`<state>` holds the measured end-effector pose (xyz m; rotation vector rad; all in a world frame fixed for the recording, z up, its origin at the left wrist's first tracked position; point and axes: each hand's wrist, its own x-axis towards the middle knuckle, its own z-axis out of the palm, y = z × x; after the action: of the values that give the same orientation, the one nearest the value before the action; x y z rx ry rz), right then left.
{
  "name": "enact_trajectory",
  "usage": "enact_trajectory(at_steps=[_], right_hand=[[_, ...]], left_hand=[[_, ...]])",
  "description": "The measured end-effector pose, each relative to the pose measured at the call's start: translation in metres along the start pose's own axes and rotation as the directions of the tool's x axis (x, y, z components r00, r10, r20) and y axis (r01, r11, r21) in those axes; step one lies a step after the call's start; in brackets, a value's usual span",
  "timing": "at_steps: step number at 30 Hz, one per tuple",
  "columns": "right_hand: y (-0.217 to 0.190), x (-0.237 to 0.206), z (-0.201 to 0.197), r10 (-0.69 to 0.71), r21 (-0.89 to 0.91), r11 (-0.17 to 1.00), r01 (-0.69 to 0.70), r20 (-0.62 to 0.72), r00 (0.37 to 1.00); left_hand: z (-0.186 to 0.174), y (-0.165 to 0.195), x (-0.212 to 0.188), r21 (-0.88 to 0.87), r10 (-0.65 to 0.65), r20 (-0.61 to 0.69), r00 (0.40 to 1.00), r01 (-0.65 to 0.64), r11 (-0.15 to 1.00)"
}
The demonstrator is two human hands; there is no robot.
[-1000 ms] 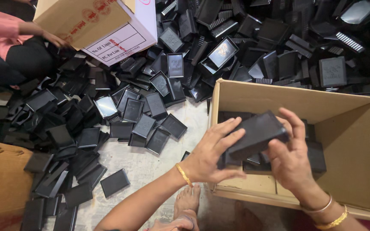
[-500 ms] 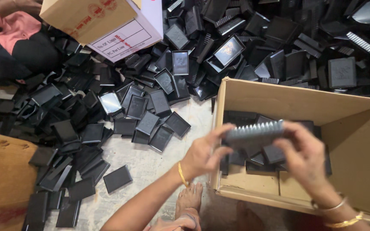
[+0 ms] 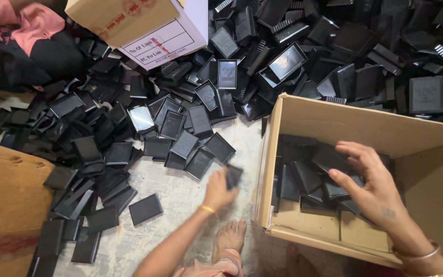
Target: The person sits on the floor and picks up small black plastic rectangular parts from a large pile. They inspect each part by turning it over in their hands and then place it into a cardboard box. The process is repeated continuously as the box gradually fills.
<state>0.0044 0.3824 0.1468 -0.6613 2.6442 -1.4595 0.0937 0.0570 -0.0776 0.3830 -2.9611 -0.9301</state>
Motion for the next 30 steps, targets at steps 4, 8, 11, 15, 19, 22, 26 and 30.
enact_trajectory(at_steps=[4,8,11,15,19,22,26,30], right_hand=[[-0.013,-0.002,0.014,-0.129,0.309,0.946,0.100,0.074,0.989],[-0.027,-0.004,0.032,-0.324,0.569,0.802,0.183,0.157,0.933],[-0.037,-0.009,0.030,-0.381,0.447,0.830,0.333,0.018,0.924],[-0.038,-0.006,0.021,-0.306,0.624,0.763,0.170,0.116,0.945],[-0.029,0.003,0.033,-0.273,0.316,0.927,0.204,0.193,0.942],[-0.021,0.003,0.029,-0.233,0.320,0.932,0.168,0.176,0.957],[-0.011,-0.001,0.021,-0.011,0.358,0.932,-0.060,0.192,0.981],[-0.007,-0.002,0.026,-0.079,0.370,0.929,-0.020,0.249,0.965]], left_hand=[[-0.075,0.061,0.027,-0.800,-0.032,-0.325,0.945,-0.257,0.542],[-0.110,0.144,-0.004,-0.391,0.719,-0.395,0.571,-0.813,0.431],[-0.115,0.145,0.001,-0.504,0.708,-0.440,0.553,-0.804,0.315],[-0.098,0.076,0.037,-0.627,0.190,-0.249,0.950,-0.308,0.715],[-0.051,0.037,0.039,-0.590,0.276,-0.089,0.957,-0.274,0.759],[-0.046,0.014,0.049,-0.315,0.265,-0.257,0.929,-0.339,0.886],[-0.092,-0.058,0.074,0.368,0.053,-0.561,0.826,0.192,0.910],[-0.120,-0.122,0.078,0.312,-0.316,-0.392,0.864,0.448,0.838]])
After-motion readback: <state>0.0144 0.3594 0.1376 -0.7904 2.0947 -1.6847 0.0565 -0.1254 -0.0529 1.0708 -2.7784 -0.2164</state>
